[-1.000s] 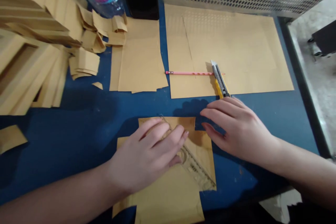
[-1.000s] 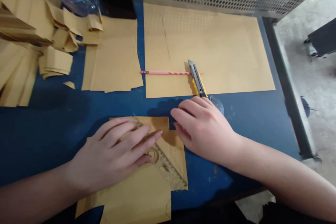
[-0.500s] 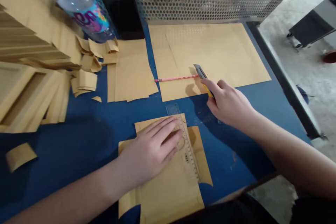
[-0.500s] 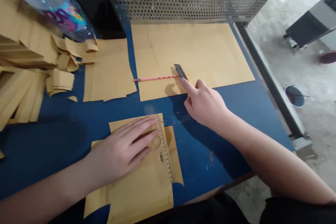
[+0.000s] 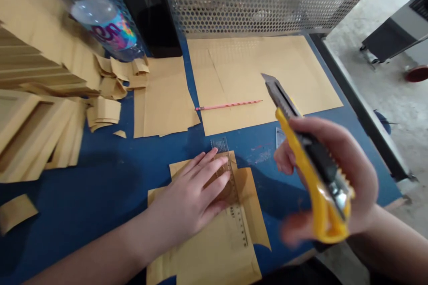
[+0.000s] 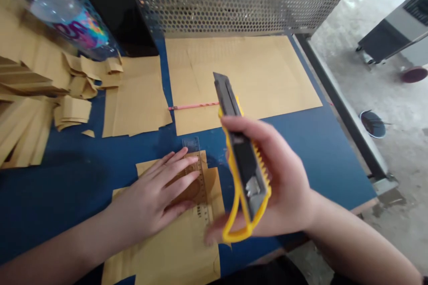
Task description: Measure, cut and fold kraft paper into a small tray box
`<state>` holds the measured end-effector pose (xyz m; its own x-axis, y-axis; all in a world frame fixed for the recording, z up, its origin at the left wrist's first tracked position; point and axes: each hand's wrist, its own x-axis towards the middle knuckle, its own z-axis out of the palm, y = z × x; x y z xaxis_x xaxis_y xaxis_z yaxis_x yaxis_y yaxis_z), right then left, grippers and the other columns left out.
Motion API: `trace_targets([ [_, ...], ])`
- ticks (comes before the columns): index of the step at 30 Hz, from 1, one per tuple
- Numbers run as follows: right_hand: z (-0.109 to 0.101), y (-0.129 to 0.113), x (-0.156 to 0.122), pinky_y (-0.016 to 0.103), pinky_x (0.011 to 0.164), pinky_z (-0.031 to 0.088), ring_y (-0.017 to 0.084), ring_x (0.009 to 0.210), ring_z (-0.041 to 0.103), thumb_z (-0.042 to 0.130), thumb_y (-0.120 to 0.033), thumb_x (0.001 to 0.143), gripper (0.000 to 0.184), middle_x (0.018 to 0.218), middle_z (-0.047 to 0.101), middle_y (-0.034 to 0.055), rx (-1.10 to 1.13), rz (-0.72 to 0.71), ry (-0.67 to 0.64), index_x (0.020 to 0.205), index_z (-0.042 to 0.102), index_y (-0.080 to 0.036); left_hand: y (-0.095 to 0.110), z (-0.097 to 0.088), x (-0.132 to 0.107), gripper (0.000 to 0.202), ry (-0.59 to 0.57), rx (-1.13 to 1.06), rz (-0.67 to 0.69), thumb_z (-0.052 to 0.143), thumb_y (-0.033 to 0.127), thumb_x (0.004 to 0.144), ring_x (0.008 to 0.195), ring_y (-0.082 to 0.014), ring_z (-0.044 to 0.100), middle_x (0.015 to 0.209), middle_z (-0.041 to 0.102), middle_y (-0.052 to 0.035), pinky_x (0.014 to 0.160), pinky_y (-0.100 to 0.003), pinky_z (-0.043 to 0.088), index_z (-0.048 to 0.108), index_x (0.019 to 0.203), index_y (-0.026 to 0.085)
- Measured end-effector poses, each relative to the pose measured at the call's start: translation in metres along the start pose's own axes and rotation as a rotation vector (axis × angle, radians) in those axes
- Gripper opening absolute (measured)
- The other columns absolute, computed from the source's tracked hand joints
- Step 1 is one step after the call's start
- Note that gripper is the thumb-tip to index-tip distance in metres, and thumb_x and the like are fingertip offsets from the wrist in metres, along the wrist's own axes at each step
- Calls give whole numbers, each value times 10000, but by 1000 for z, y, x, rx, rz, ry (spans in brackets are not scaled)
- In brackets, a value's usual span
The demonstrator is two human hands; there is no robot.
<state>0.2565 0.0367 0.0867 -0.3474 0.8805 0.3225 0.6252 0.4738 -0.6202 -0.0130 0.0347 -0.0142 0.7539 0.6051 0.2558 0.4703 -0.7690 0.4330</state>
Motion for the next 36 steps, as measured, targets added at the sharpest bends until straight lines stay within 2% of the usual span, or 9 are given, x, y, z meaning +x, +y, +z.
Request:
trace_targets([
  [2, 6, 0, -7, 317, 571, 582, 171, 623, 620, 811, -412, 917, 491, 813, 627, 4, -6, -56, 59, 1320, 579, -257, 0, 2, -1, 405, 5, 20, -7, 604, 323, 1033, 1562, -374, 388, 1539, 572, -173, 1241, -596, 437, 607, 1383, 120],
  [5, 12, 9, -13, 305, 595, 589, 149, 588, 604, 799, -211, 892, 220, 726, 639, 1, -170, -275, 20, 1072, 672, -203, 1, 2, -2, 492, -23, 40, -17, 586, 317, 1034, 1560, -381, 376, 1557, 569, -141, 1232, -596, 445, 544, 1479, 114],
  [7, 16, 17, -13, 323, 613, 604, 155, 578, 607, 761, -144, 867, 188, 673, 629, 2, -199, -380, -12, 1040, 694, -165, 1, 1, -1, 491, -27, 41, -27, 584, 320, 1037, 1558, -379, 373, 1565, 569, -111, 1230, -585, 446, 547, 1487, 130],
  [10, 21, 26, -10, 313, 547, 579, 146, 524, 582, 705, -72, 834, 244, 635, 607, -10, -182, -422, -14, 1074, 702, -115, 0, 1, -1, 469, -23, 40, -27, 579, 342, 1044, 1553, -362, 384, 1573, 565, -98, 1244, -548, 434, 575, 1466, 137],
  [15, 27, 19, -11, 313, 538, 601, 160, 532, 631, 681, -28, 777, 266, 620, 632, -3, -151, -402, 18, 1030, 677, -109, 0, 5, -3, 423, 5, 20, -65, 555, 326, 1040, 1587, -323, 343, 1608, 534, -84, 1292, -498, 372, 615, 1427, 168],
  [21, 37, -2, -20, 344, 536, 637, 180, 532, 681, 652, -2, 693, 270, 559, 633, -35, -190, -226, 173, 873, 624, -202, -1, 7, -6, 439, -20, 28, -57, 555, 293, 1036, 1618, -341, 267, 1657, 451, -132, 1287, -547, 363, 590, 1452, 158],
  [25, 41, -9, -21, 349, 558, 654, 190, 576, 722, 652, -4, 700, 266, 573, 652, -40, -211, -136, 182, 807, 590, -240, -2, 6, -6, 444, -23, 31, -29, 560, 267, 1024, 1620, -350, 253, 1651, 449, -153, 1268, -552, 388, 587, 1449, 141],
  [30, 46, -17, -24, 365, 555, 657, 184, 556, 711, 642, 16, 714, 298, 596, 669, -53, -213, -36, 207, 808, 578, -260, -2, 7, -8, 460, -47, 40, -36, 562, 258, 1023, 1621, -354, 252, 1667, 427, -155, 1262, -568, 395, 571, 1468, 142],
  [36, 48, -14, -23, 320, 573, 645, 157, 546, 691, 640, 8, 701, 268, 582, 639, -45, -187, -50, 203, 765, 559, -238, -2, 7, -9, 470, -51, 46, -39, 552, 256, 1024, 1628, -352, 239, 1686, 401, -148, 1276, -566, 370, 563, 1481, 147],
])
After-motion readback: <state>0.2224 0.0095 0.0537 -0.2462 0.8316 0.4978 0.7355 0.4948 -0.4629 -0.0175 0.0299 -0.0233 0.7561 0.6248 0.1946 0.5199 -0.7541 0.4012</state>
